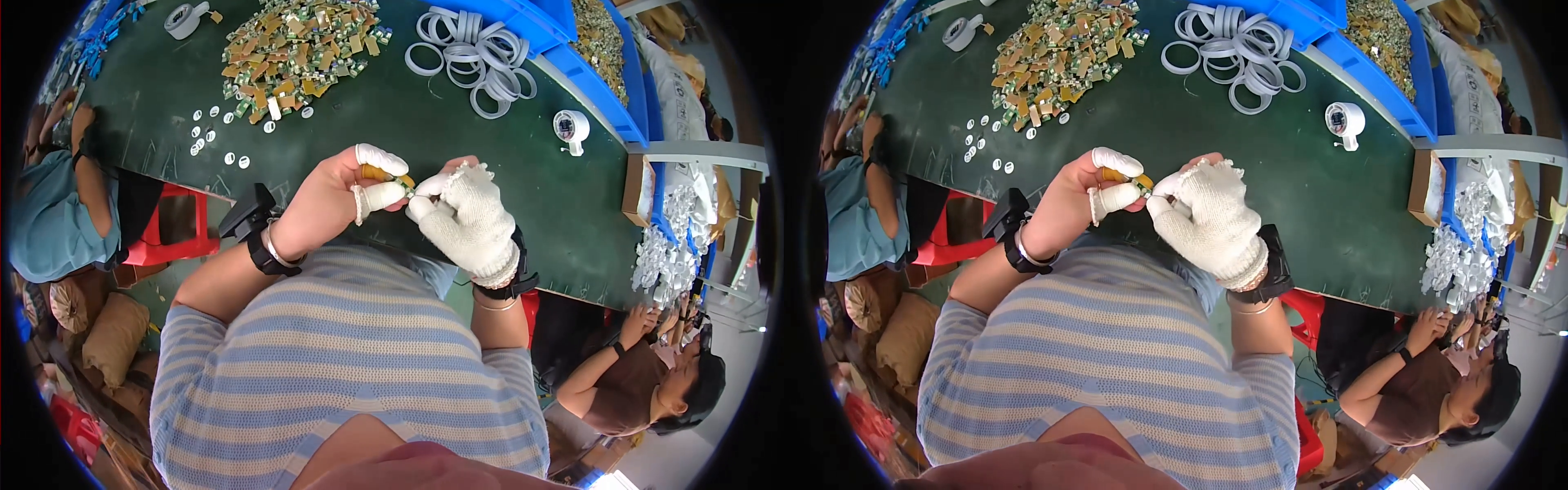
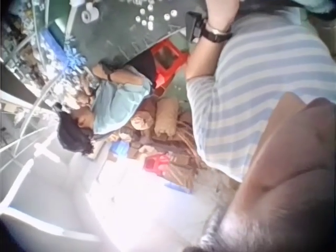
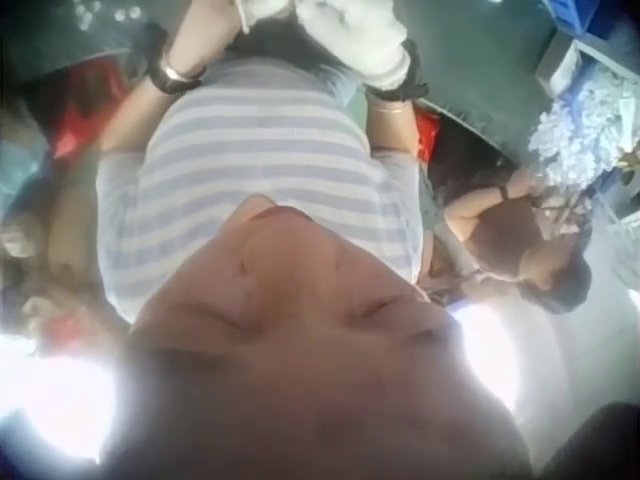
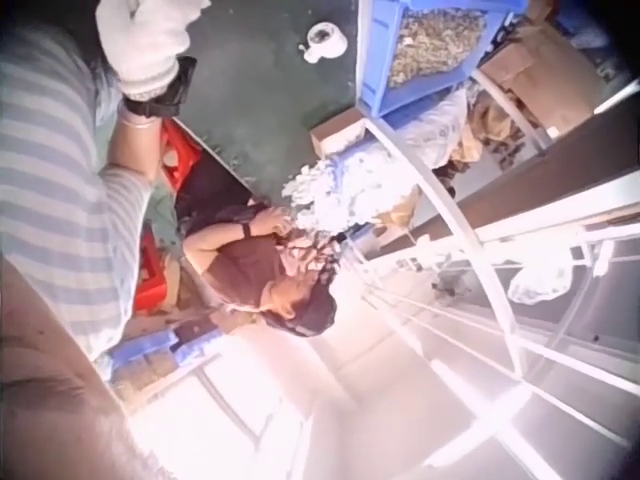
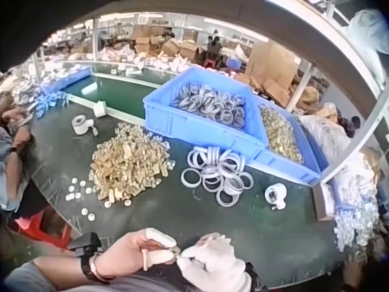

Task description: The person assembles electronic components by picking up a white housing, inserting a circuit board, and fitting a grey ring onto the assembly. They repeat this process multiple times before reaching into a blue bin to gather more rings.

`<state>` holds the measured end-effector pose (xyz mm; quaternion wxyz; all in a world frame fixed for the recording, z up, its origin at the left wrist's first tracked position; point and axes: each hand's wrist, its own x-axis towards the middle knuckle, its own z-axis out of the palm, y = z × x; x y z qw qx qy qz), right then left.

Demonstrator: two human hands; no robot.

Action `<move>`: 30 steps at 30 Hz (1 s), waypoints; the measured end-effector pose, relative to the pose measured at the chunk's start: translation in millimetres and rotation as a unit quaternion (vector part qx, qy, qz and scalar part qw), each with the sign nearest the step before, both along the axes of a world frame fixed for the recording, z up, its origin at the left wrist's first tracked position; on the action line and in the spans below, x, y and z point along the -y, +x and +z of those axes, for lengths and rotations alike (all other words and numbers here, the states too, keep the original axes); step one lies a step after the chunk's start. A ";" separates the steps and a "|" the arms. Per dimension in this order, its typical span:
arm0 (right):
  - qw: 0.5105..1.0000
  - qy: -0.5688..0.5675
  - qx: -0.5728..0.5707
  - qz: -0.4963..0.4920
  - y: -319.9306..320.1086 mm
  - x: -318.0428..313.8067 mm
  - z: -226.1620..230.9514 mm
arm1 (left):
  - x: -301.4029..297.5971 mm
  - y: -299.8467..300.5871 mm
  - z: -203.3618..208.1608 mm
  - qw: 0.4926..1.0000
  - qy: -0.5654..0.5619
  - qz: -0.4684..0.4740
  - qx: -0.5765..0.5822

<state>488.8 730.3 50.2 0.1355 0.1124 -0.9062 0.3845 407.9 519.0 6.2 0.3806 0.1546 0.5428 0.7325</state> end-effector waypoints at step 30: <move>0.997 0.052 0.053 0.030 3.5 -11.7 7.2 | 5.2 19.7 8.2 0.955 -0.106 0.020 -0.276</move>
